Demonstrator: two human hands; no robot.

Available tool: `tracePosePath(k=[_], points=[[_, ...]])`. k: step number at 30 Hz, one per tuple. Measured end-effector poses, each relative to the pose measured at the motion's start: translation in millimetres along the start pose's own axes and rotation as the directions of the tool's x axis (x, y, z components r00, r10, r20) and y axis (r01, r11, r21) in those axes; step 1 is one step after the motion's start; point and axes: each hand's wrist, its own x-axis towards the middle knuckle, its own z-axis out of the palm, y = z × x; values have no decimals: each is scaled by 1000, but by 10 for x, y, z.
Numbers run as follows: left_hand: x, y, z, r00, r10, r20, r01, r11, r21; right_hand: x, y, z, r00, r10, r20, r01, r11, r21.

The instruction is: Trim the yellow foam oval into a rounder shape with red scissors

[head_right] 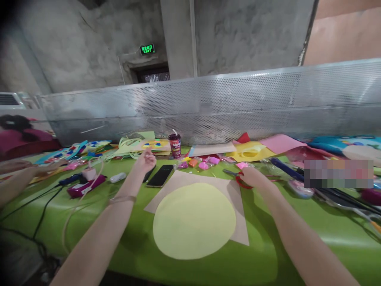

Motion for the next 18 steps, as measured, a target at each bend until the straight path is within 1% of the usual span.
tracePosePath(k=[3, 6, 7, 8, 9, 10, 11, 12, 13, 15, 16, 18], points=[[18, -280, 160, 999, -20, 26, 15, 983, 184, 3, 8, 6, 1000, -22, -18, 23, 1000, 22], [-46, -426, 253, 995, -44, 95, 9, 940, 342, -24, 10, -17, 999, -31, -6, 32, 999, 40], [-85, -463, 272, 989, -37, 140, -25, 907, 421, -41, 6, -33, 999, -33, 6, 32, 998, 46], [-129, -497, 290, 978, -17, 206, -96, 846, 525, -59, 1, -50, 999, -34, 17, 33, 998, 56], [-174, -530, 308, 958, 6, 288, -194, 752, 630, -76, -6, -66, 999, -41, 25, 39, 997, 68], [-220, -558, 329, 927, 17, 375, -300, 636, 711, -91, -13, -80, 998, -48, 30, 45, 996, 81], [-262, -583, 353, 888, 10, 460, -397, 520, 756, -100, -18, -88, 998, -50, 34, 47, 995, 91], [-300, -602, 378, 850, -13, 526, -467, 441, 766, -103, -22, -92, 998, -48, 36, 44, 994, 95], [-334, -615, 403, 818, -46, 574, -507, 415, 756, -99, -22, -90, 998, -41, 39, 37, 995, 93], [-389, -623, 448, 763, -103, 638, -547, 423, 722, -81, -16, -79, 999, -18, 33, 15, 997, 73], [-414, -619, 466, 744, -118, 658, -558, 433, 708, -71, -10, -73, 1000, -3, 23, 2, 998, 56], [-467, -602, 495, 737, -130, 663, -560, 431, 708, -57, 5, -64, 1000, 21, 5, -21, 1000, 20]])
